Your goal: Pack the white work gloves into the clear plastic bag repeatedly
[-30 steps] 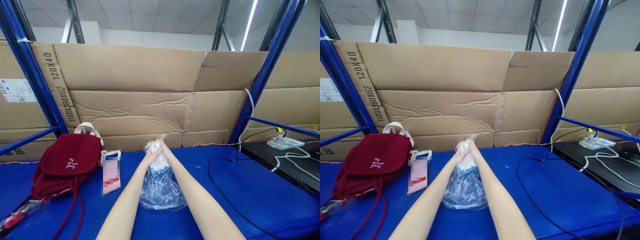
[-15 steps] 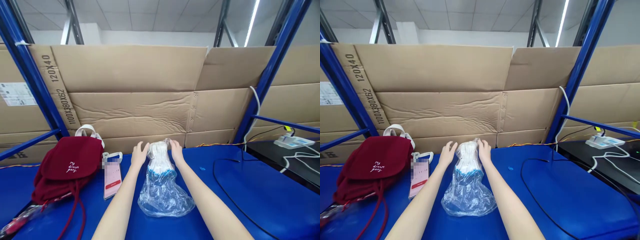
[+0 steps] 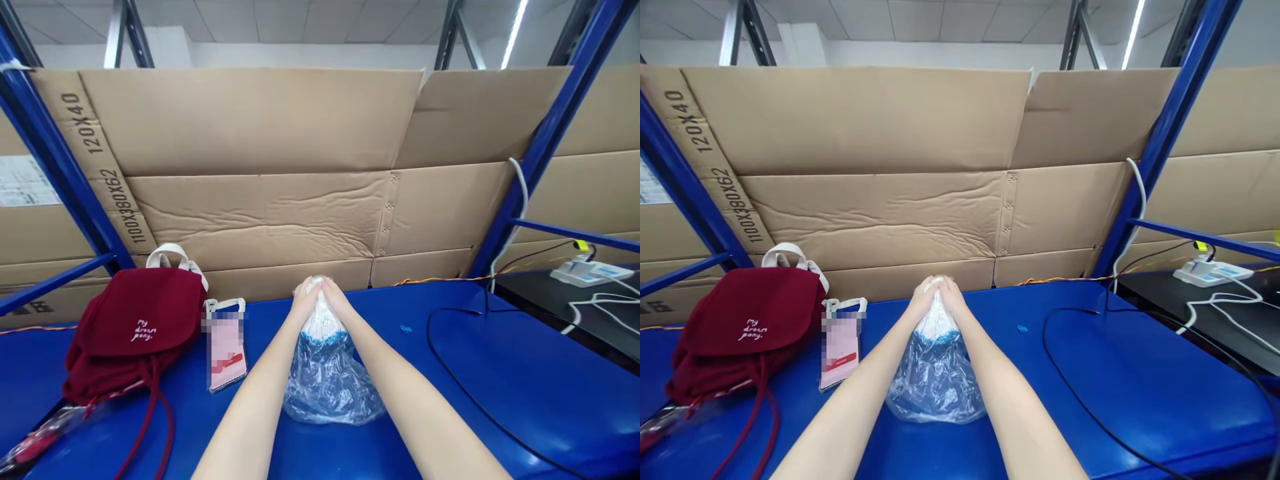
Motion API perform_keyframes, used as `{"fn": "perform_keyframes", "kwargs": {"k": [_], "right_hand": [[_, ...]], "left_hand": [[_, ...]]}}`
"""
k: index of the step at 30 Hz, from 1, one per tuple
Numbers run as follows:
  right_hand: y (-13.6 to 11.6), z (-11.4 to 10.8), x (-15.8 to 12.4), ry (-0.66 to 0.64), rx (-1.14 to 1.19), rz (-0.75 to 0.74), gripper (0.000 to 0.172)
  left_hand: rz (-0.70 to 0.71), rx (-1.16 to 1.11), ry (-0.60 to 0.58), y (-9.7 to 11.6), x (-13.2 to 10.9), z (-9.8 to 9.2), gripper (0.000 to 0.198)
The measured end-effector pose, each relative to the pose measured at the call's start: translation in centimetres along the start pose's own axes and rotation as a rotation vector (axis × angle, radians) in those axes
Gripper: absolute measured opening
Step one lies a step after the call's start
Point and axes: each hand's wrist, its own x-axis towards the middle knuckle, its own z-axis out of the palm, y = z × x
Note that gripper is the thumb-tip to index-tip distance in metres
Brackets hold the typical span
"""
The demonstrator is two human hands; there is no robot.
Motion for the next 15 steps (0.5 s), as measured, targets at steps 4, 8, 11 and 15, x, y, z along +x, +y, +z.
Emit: {"fn": "perform_keyframes", "kwargs": {"k": [4, 8, 11, 15], "right_hand": [[-0.7, -4.2, -4.1, 0.107, -0.151, 0.093, 0.055], [-0.1, -8.2, -11.9, -0.085, -0.551, 0.008, 0.044], [0.0, -8.0, -15.6, -0.26, -0.448, -0.029, 0.038], [-0.9, -4.7, -15.4, -0.317, -0.186, 0.022, 0.022]], "left_hand": [[-0.053, 0.09, 0.115, 0.5, -3.9, -3.2, 0.073], [0.164, 0.582, -0.046, -1.6, -11.6, -6.4, 0.053], [0.325, 0.684, -0.263, -2.7, -15.4, -6.6, 0.033], [0.338, 0.529, -0.4, -1.9, -15.5, -4.3, 0.032]]}}
